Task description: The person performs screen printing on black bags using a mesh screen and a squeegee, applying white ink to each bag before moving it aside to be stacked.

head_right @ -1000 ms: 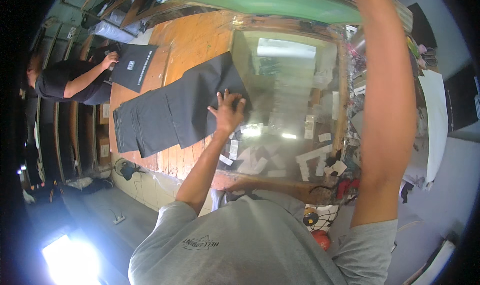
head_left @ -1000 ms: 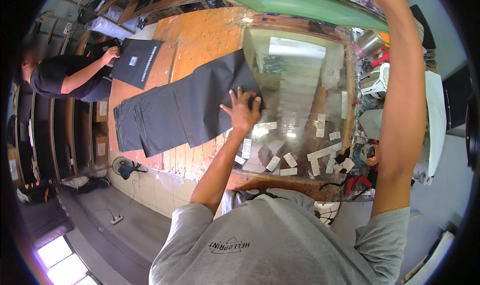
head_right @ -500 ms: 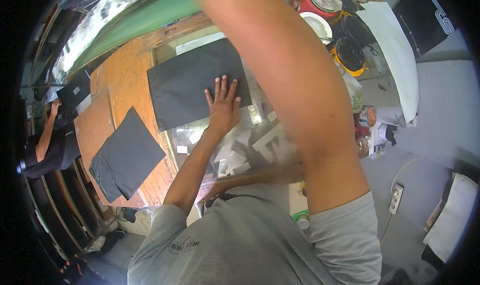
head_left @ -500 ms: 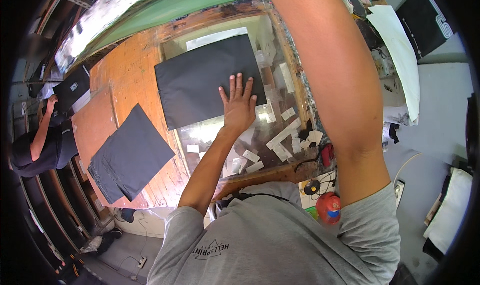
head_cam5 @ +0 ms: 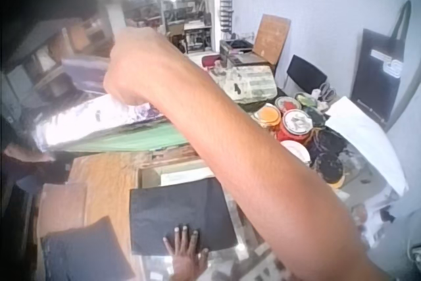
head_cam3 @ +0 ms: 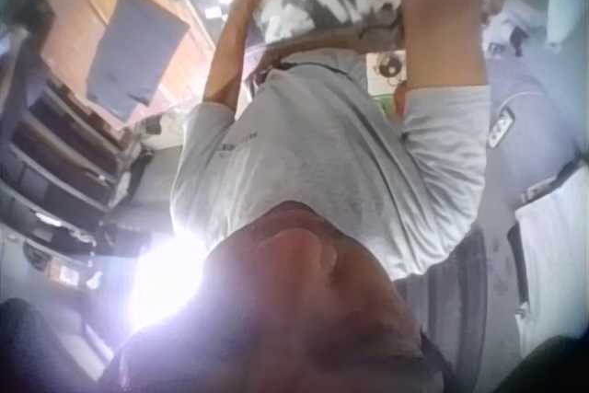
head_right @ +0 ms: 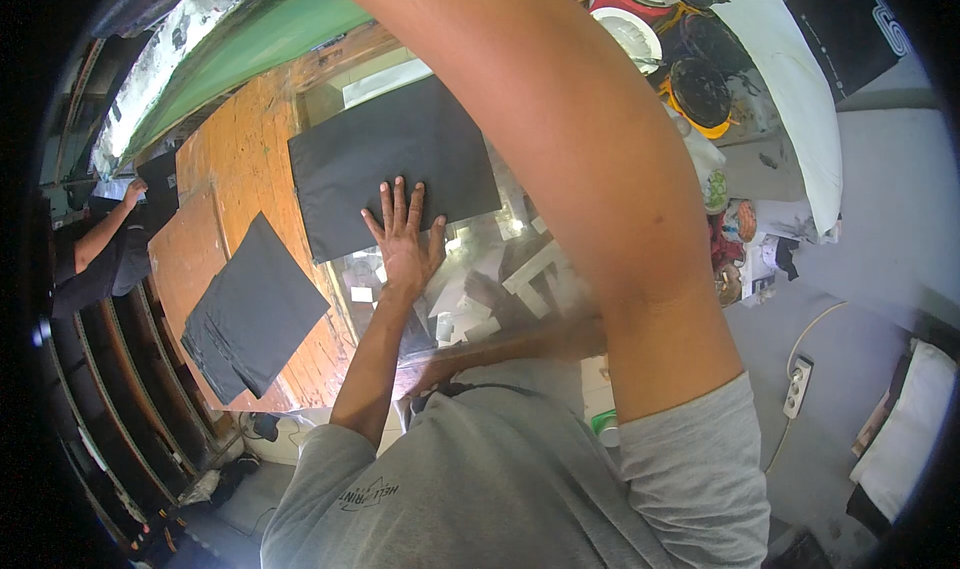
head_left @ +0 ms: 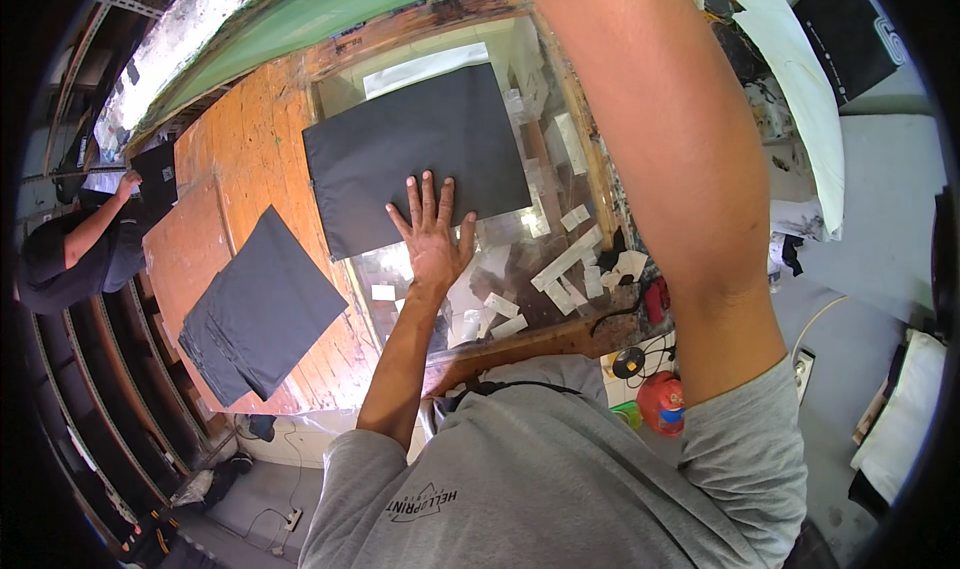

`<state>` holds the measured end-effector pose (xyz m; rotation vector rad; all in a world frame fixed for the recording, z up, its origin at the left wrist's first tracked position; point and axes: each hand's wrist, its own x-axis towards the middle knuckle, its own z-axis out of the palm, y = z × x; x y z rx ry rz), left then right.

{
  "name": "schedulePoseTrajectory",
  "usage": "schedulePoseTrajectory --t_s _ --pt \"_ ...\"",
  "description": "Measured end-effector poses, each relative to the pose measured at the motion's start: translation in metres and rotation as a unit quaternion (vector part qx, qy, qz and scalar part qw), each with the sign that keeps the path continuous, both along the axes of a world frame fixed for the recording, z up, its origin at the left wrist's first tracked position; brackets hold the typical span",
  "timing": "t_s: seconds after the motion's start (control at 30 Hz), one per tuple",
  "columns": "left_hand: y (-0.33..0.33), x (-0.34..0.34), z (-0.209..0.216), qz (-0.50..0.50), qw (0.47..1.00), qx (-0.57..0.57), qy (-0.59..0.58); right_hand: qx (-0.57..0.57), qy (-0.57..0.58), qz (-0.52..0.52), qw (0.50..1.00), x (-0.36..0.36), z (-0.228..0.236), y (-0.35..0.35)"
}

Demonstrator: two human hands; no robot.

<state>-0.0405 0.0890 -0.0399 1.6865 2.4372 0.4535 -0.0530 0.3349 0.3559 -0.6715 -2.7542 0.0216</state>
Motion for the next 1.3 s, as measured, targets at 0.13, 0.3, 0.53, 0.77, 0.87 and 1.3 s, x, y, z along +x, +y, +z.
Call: schedulePoseTrajectory --t_s 0.13,0.3,0.53,0.77,0.87,1.3 --pt "-0.001 -0.001 0.001 -0.005 1.0 0.002 0.004 -0.035 0.011 -0.004 0.999 -0.003 -0.001 0.0" --pt "-0.002 -0.002 -0.001 -0.012 1.0 0.003 0.012 -0.039 0.043 0.037 0.998 -0.008 -0.008 0.011" --pt "0.005 0.001 0.003 -0.005 0.999 0.026 -0.018 -0.197 0.025 -0.139 0.97 -0.017 0.005 -0.007" --pt "-0.048 0.016 0.1 0.124 0.836 0.312 -0.435 -0.076 0.274 0.098 0.954 0.072 -0.134 -0.09" --pt "-0.077 0.038 0.14 0.194 0.438 0.386 -0.789 -0.129 0.183 0.063 0.973 0.107 -0.19 -0.128" --pt "-0.085 0.041 0.061 0.428 0.349 0.208 -0.807 -0.082 0.032 -0.019 0.996 -0.029 -0.355 0.042"
